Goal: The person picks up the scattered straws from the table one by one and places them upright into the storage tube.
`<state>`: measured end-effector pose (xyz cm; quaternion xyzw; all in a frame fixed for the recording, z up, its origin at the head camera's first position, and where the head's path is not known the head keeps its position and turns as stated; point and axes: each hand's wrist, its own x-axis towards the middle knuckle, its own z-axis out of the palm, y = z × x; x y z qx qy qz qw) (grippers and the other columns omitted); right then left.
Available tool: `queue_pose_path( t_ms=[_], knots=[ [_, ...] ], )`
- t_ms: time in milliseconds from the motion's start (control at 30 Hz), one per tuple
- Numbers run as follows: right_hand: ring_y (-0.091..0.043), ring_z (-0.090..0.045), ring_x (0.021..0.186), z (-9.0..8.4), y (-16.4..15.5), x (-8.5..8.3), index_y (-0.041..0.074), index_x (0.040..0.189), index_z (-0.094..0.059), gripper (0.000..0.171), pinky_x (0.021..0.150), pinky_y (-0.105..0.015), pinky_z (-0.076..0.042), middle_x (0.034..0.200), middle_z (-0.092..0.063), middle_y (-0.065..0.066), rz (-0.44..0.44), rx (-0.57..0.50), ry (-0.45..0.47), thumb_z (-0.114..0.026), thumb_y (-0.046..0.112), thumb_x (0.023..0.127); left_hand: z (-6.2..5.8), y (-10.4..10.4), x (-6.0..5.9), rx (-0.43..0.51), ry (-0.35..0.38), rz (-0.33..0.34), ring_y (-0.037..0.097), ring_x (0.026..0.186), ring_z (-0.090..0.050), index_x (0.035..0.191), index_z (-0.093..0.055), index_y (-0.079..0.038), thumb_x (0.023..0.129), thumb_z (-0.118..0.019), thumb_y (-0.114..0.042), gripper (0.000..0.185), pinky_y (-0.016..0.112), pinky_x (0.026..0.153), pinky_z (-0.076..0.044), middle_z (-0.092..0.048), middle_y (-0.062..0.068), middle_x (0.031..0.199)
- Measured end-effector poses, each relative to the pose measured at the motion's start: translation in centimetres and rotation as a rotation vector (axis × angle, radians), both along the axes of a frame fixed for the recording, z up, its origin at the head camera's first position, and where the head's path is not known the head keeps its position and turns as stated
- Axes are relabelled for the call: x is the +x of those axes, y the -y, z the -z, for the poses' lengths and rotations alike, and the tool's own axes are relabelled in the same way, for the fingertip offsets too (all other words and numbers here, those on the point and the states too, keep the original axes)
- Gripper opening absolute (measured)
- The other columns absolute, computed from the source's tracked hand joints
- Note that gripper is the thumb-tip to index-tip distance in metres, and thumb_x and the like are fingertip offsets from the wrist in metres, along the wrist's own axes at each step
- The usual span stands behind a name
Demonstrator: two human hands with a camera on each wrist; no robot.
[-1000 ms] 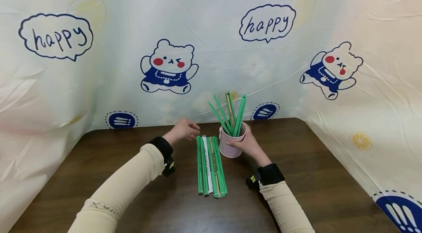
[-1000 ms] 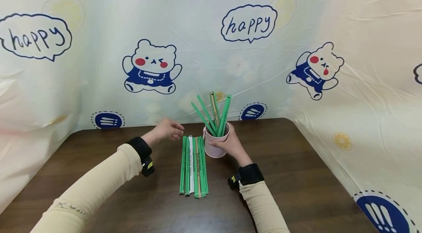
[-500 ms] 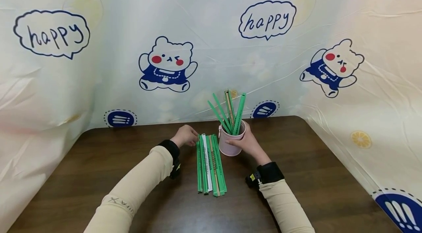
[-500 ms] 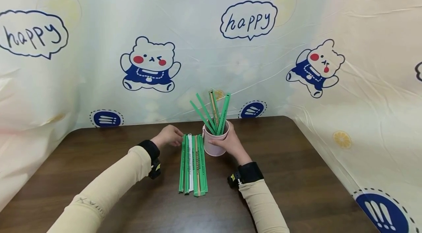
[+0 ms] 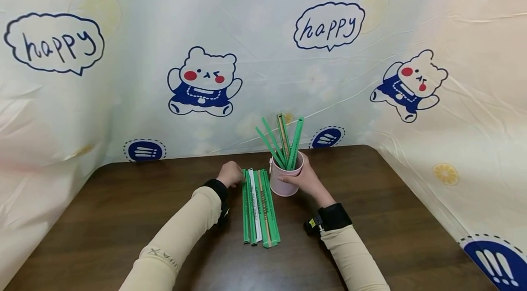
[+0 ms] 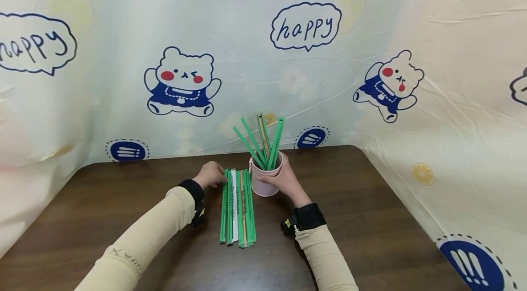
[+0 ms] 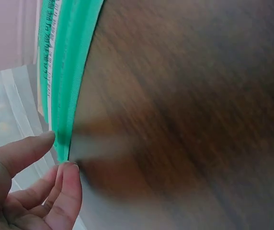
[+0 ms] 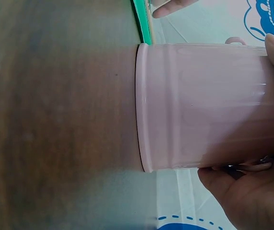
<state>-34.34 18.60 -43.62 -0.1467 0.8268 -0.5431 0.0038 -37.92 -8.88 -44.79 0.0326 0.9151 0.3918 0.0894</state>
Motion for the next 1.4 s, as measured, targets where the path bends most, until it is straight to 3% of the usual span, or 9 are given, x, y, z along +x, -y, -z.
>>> queue_pose_path(
  t_ms=[67, 100, 200, 467, 633, 833, 1100, 1300, 1400],
  knots=[
    [-0.041, -0.044, 0.141, 0.0, 0.1, 0.0, 0.003, 0.159, -0.014, 0.102, 0.12, -0.062, -0.038, 0.158, -0.035, -0.025, -0.002, -0.004, -0.001, -0.083, 0.012, 0.085, -0.2, -0.1, 0.3, 0.001, -0.001, -0.018, 0.016, 0.046, -0.047, 0.051, -0.043, -0.012, 0.089, -0.069, 0.001, 0.047, 0.031, 0.051, -0.052, -0.037, -0.001, 0.048],
    [-0.041, -0.044, 0.14, -0.1, 0.2, 0.0, 0.003, 0.159, -0.015, 0.102, 0.12, -0.061, -0.038, 0.157, -0.035, -0.025, -0.002, -0.005, -0.004, -0.083, 0.012, 0.084, -1.2, -0.6, 1.2, -0.02, 0.019, -0.047, 0.016, 0.045, -0.045, 0.051, -0.037, -0.013, 0.089, -0.068, 0.003, 0.051, 0.031, 0.051, -0.051, -0.032, -0.001, 0.047],
    [-0.041, -0.045, 0.14, -0.1, 0.2, 0.1, 0.002, 0.158, -0.015, 0.102, 0.119, -0.062, -0.039, 0.157, -0.035, -0.025, -0.007, -0.005, -0.011, -0.084, 0.012, 0.084, -1.7, -1.0, 2.2, -0.039, -0.017, -0.069, 0.013, 0.042, -0.04, 0.051, -0.027, -0.018, 0.089, -0.067, 0.003, 0.059, 0.026, 0.048, -0.045, -0.023, -0.006, 0.047],
    [-0.043, -0.043, 0.141, -0.3, 0.4, 0.0, 0.001, 0.16, -0.011, 0.103, 0.119, -0.064, -0.039, 0.159, -0.032, -0.027, -0.014, 0.008, 0.006, -0.082, 0.011, 0.085, -2.3, -1.6, 2.7, -0.07, 0.014, -0.157, 0.016, 0.048, -0.054, 0.053, -0.039, -0.013, 0.089, -0.07, 0.0, 0.05, 0.025, 0.05, -0.048, -0.047, 0.003, 0.052],
    [-0.041, -0.046, 0.139, -0.2, 0.5, 0.0, 0.004, 0.158, -0.016, 0.101, 0.117, -0.063, -0.041, 0.156, -0.036, -0.024, -0.024, 0.002, -0.03, -0.084, 0.014, 0.084, -2.4, -1.4, 2.7, -0.056, 0.021, -0.177, 0.018, 0.052, -0.06, 0.06, -0.053, -0.007, 0.089, -0.069, 0.001, 0.034, 0.027, 0.053, -0.053, -0.052, 0.004, 0.055],
    [-0.04, -0.047, 0.138, -0.1, 0.6, 0.1, 0.008, 0.157, -0.02, 0.099, 0.117, -0.063, -0.041, 0.155, -0.039, -0.022, -0.038, -0.006, -0.051, -0.085, 0.012, 0.083, -2.1, -0.4, 2.7, 0.033, 0.057, -0.198, 0.027, 0.065, -0.07, 0.088, -0.069, 0.008, 0.089, -0.071, 0.0, 0.008, 0.035, 0.065, -0.063, -0.064, 0.015, 0.075],
    [-0.041, -0.048, 0.137, 0.2, 0.6, 0.3, 0.002, 0.157, -0.019, 0.1, 0.114, -0.062, -0.044, 0.154, -0.039, -0.026, -0.028, 0.011, -0.061, -0.085, 0.014, 0.083, -2.6, 1.3, 2.4, 0.2, 0.152, -0.253, 0.04, 0.1, -0.074, 0.116, -0.063, 0.016, 0.091, -0.071, -0.001, 0.031, 0.037, 0.078, -0.065, -0.065, 0.029, 0.112],
    [-0.04, -0.048, 0.138, 0.0, 0.4, 0.4, 0.002, 0.157, -0.018, 0.102, 0.115, -0.06, -0.043, 0.154, -0.039, -0.025, 0.002, 0.012, -0.046, -0.086, 0.015, 0.082, -4.9, 2.4, 2.3, 0.301, 0.112, -0.169, 0.042, 0.121, -0.064, 0.131, -0.059, 0.015, 0.099, -0.063, -0.003, 0.037, 0.044, 0.1, -0.059, -0.057, 0.032, 0.136],
    [-0.041, -0.048, 0.138, 0.0, 0.2, 0.4, 0.001, 0.157, -0.019, 0.102, 0.116, -0.06, -0.043, 0.154, -0.039, -0.025, 0.008, 0.013, -0.045, -0.086, 0.015, 0.082, -6.7, 2.8, 2.2, 0.355, 0.075, -0.146, 0.036, 0.116, -0.066, 0.134, -0.057, 0.014, 0.101, -0.06, -0.005, 0.037, 0.048, 0.108, -0.054, -0.058, 0.029, 0.135]
  ],
)
